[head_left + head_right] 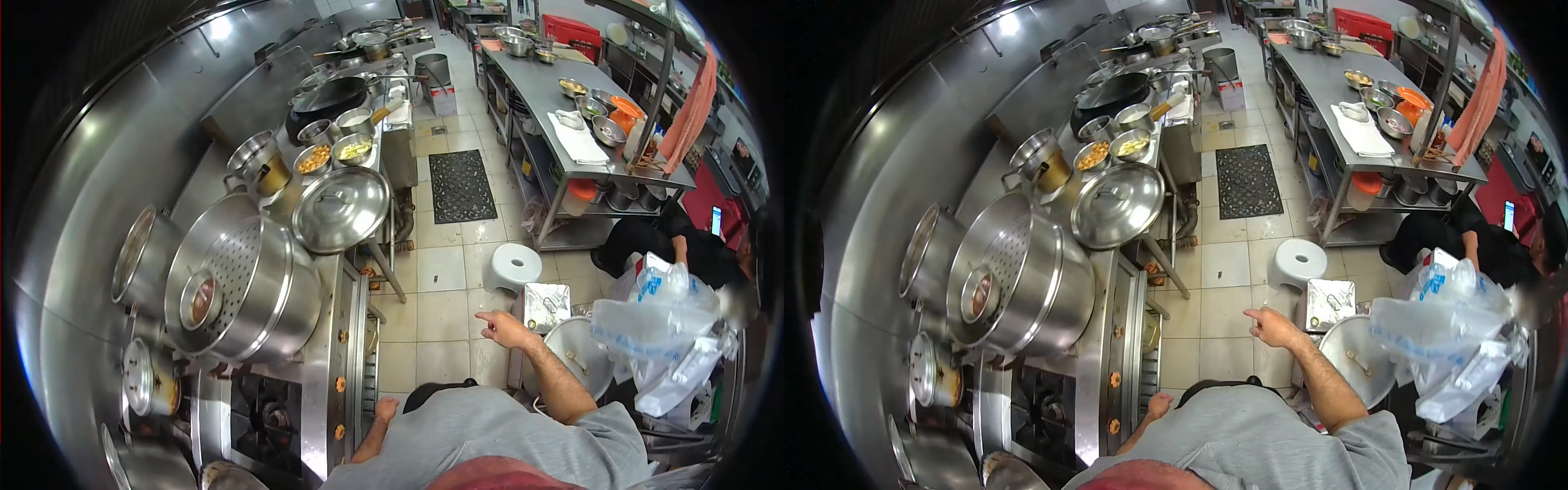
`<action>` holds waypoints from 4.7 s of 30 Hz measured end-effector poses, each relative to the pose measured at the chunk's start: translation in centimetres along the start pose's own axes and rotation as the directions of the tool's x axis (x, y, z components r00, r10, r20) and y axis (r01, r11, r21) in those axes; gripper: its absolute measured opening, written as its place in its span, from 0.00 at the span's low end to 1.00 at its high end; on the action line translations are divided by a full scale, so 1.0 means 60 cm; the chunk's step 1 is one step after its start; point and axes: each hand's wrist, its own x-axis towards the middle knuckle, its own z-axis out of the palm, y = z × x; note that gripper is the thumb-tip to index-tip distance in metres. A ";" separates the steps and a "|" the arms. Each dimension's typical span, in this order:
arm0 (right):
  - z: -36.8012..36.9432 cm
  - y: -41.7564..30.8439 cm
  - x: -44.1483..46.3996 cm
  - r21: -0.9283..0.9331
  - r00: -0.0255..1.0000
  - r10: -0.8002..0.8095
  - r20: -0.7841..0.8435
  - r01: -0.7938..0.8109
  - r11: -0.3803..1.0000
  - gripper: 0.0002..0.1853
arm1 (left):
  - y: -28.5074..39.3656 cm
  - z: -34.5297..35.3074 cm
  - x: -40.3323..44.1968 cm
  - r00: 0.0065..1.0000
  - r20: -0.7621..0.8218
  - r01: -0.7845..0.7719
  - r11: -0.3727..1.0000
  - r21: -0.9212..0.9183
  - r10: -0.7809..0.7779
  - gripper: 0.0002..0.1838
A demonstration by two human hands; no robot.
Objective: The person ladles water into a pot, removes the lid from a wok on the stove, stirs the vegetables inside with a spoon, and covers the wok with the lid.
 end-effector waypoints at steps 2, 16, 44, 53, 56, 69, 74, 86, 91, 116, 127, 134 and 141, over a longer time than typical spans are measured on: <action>-0.025 0.009 0.048 0.038 1.000 -0.002 0.010 0.001 0.999 0.23 | 0.055 -0.026 0.056 0.999 -0.037 0.029 0.992 -0.126 -0.034 0.20; -0.177 0.260 0.386 -0.021 0.935 0.338 0.107 -0.337 0.941 0.26 | 0.598 -0.418 0.482 0.873 -0.158 -0.472 0.719 -0.511 0.461 0.24; -0.782 0.636 1.177 0.230 0.961 0.249 -0.120 -0.217 0.949 0.22 | 1.281 -0.813 1.152 0.838 -0.175 -0.530 0.697 -0.483 0.516 0.20; -0.856 0.860 1.265 0.218 0.789 0.600 0.135 -0.614 0.759 0.23 | 1.517 -0.995 1.428 0.817 -0.172 -0.561 0.694 -0.451 0.550 0.20; -0.902 0.908 1.305 0.275 0.807 0.588 0.058 -0.580 0.767 0.23 | 1.598 -1.057 1.518 0.784 -0.223 -0.613 0.668 -0.422 0.579 0.20; -1.185 1.064 1.671 0.214 0.890 0.445 0.103 -0.457 0.864 0.24 | 1.747 -1.260 1.907 0.871 -0.444 -0.329 0.922 -0.204 0.212 0.24; -1.345 1.062 1.802 0.171 0.914 0.404 0.045 -0.406 0.898 0.24 | 1.709 -1.281 2.006 0.942 -0.321 0.018 0.967 -0.255 -0.102 0.26; -1.318 1.227 1.837 0.273 0.884 0.439 0.158 -0.467 0.841 0.21 | 1.641 -1.286 2.119 0.675 -0.302 0.389 0.672 -0.630 -0.673 0.30; -1.375 1.211 1.877 0.299 0.773 0.570 0.278 -0.633 0.714 0.24 | 1.579 -1.236 2.202 0.737 -0.240 0.393 0.690 -0.608 -0.632 0.27; -1.436 1.215 1.983 0.421 0.590 0.729 0.347 -0.793 0.441 0.22 | 1.533 -1.228 2.244 0.988 0.063 0.122 0.963 0.239 -0.141 0.15; -1.401 1.254 2.037 0.449 0.716 0.609 0.341 -0.693 0.564 0.22 | 1.551 -1.271 2.234 0.820 0.276 0.550 0.824 -0.140 -0.501 0.30; -1.389 1.283 2.083 0.531 0.647 0.572 0.504 -0.754 0.385 0.21 | 1.528 -1.190 2.285 0.956 0.015 0.293 0.947 -0.132 -0.293 0.21; -1.393 1.254 2.153 0.323 0.727 0.528 0.438 -0.676 0.663 0.21 | 1.723 -1.171 2.165 0.992 -0.115 0.011 0.959 -0.283 -0.045 0.21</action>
